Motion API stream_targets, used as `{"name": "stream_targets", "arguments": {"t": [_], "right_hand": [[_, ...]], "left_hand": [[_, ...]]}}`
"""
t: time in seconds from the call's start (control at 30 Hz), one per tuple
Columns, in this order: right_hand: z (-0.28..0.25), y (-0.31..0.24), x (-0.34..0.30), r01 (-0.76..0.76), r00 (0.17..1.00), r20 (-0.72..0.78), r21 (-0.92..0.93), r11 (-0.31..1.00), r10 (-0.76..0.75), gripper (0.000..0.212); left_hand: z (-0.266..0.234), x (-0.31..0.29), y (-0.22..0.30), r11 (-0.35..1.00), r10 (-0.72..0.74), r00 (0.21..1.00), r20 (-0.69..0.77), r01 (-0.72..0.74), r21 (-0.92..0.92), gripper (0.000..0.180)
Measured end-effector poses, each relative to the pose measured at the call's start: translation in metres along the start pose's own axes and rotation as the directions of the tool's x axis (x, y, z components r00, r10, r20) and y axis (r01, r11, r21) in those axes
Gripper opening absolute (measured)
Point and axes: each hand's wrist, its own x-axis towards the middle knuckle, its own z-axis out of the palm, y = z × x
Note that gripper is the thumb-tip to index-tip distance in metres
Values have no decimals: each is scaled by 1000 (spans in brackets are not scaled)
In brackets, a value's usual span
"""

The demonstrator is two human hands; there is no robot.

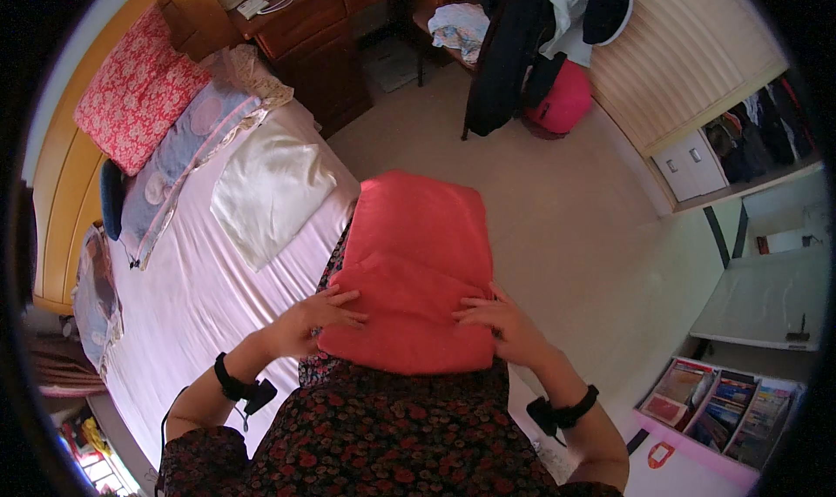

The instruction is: Folding various items of clothing including shirts, shorts, and undergarments.

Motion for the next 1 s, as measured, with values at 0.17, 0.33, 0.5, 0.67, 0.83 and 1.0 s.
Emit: {"name": "stream_targets", "arguments": {"t": [0.17,0.33,0.5,0.67,0.83,1.0], "right_hand": [[-38,-26,10,-480,840,169,675,561,516,15],[-60,-53,1,-199,980,154,828,525,128,24],[-39,-42,1,-469,878,461,776,421,127,40],[-19,-24,59,-350,720,314,934,-68,619,66],[10,30,85,-384,864,138,801,459,484,67],[18,73,79,-493,808,11,559,666,589,43]], "left_hand": [[-46,4,40,898,-228,952,-203,125,-421,17],[-72,-23,102,804,-98,975,-200,-41,-593,21],[-55,-25,79,472,-478,872,108,358,-805,51],[-46,6,30,416,-522,828,-207,35,-909,66],[-28,16,-45,465,-745,649,-156,337,-819,54],[-9,-1,-80,487,-793,608,-39,594,-641,43]]}}
